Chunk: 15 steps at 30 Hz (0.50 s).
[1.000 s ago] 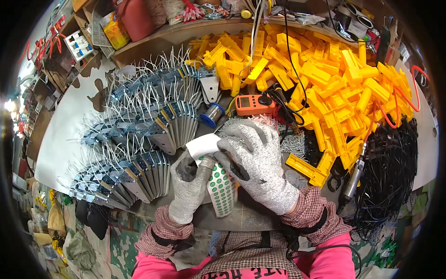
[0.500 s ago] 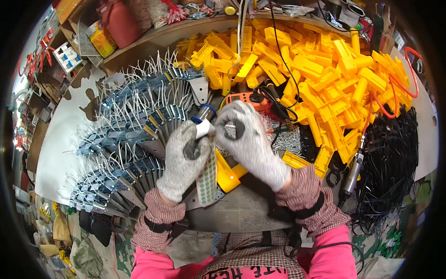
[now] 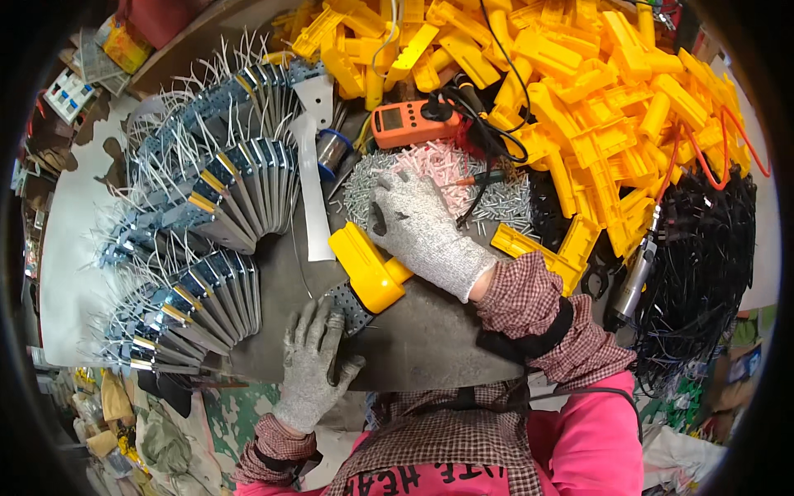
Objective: The recorder is assembling electrical components, including soldering wires and applying stickers to plastic housings.
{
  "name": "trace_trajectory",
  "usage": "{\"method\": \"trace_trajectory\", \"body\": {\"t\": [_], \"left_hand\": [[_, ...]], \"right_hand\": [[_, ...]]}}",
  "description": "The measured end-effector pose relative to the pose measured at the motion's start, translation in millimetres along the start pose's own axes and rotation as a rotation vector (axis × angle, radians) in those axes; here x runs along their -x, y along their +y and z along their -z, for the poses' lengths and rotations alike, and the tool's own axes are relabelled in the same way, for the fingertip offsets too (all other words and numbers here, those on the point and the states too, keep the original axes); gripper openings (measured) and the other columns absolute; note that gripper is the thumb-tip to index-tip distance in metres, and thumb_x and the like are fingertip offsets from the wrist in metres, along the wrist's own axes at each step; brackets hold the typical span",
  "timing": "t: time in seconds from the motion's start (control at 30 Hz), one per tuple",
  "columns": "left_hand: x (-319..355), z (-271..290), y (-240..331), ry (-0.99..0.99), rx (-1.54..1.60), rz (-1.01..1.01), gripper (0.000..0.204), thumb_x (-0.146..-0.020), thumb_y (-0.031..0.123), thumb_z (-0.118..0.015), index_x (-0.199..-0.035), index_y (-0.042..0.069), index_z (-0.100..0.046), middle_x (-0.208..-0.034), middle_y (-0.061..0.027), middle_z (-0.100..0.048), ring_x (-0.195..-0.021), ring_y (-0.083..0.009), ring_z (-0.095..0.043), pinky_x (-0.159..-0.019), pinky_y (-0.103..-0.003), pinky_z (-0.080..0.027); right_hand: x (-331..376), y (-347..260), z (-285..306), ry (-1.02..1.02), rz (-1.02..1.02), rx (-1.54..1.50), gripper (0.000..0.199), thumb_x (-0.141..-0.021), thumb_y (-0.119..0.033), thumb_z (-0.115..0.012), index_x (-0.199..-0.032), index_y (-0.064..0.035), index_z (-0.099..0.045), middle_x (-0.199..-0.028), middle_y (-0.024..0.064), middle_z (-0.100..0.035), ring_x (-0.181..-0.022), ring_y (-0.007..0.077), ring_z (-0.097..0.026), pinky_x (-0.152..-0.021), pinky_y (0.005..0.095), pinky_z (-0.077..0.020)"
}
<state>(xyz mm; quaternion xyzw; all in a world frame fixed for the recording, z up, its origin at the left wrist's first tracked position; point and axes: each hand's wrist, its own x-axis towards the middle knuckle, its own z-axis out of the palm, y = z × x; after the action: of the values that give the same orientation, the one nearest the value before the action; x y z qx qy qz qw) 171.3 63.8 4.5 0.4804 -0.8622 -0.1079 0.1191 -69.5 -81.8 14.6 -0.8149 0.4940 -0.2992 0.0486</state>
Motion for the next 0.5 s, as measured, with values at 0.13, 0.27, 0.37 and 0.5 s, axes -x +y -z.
{"method": "trace_trajectory", "body": {"t": [0.13, 0.27, 0.37, 0.5], "left_hand": [[9, -16, -4, -0.099, -0.043, 0.012, 0.087, -0.08, 0.048, -0.074, -0.147, 0.002, -0.042, -0.16, -0.0217, -0.025, -0.144, -0.0472, -0.026, -0.116, -0.063, -0.022], [7, -11, -1, -0.21, -0.02, 0.04, 0.098, -0.072, 0.05, -0.08, -0.148, 0.002, -0.04, -0.161, -0.0218, -0.023, -0.146, -0.0469, -0.023, -0.119, -0.061, -0.017], [18, -5, -4, -0.194, 0.023, 0.091, 0.1, -0.072, 0.052, -0.079, -0.149, 0.002, -0.039, -0.161, -0.0218, -0.022, -0.147, -0.0461, -0.021, -0.119, -0.061, -0.016], [14, -13, -3, -0.118, 0.01, 0.044, 0.099, -0.075, 0.053, -0.078, -0.149, 0.002, -0.037, -0.161, -0.0219, -0.021, -0.148, -0.0458, -0.02, -0.119, -0.061, -0.016]], "right_hand": [[5, 0, -2, -0.32, -0.109, -0.114, 0.021, -0.081, -0.007, -0.066, -0.101, -0.0022, -0.064, -0.112, 0.0153, -0.058, -0.108, 0.036, -0.057, -0.094, 0.0438, -0.0472], [15, 36, 19, -0.42, 0.334, -0.368, 0.04, -0.083, -0.006, -0.061, -0.123, -0.003, -0.061, -0.126, 0.0181, -0.056, -0.119, 0.036, -0.058, -0.101, 0.0417, -0.0477], [-67, 35, 60, -0.065, 0.448, 0.53, 0.018, -0.077, -0.01, -0.065, -0.095, -0.0094, -0.067, -0.102, 0.0114, -0.062, -0.108, 0.0299, -0.059, -0.094, 0.0422, -0.0459], [-115, 87, 70, -0.545, 0.21, 0.788, 0.02, -0.086, -0.014, -0.061, -0.103, -0.0155, -0.073, -0.092, 0.0103, -0.069, -0.096, 0.0303, -0.067, -0.084, 0.0418, -0.0485]]}}
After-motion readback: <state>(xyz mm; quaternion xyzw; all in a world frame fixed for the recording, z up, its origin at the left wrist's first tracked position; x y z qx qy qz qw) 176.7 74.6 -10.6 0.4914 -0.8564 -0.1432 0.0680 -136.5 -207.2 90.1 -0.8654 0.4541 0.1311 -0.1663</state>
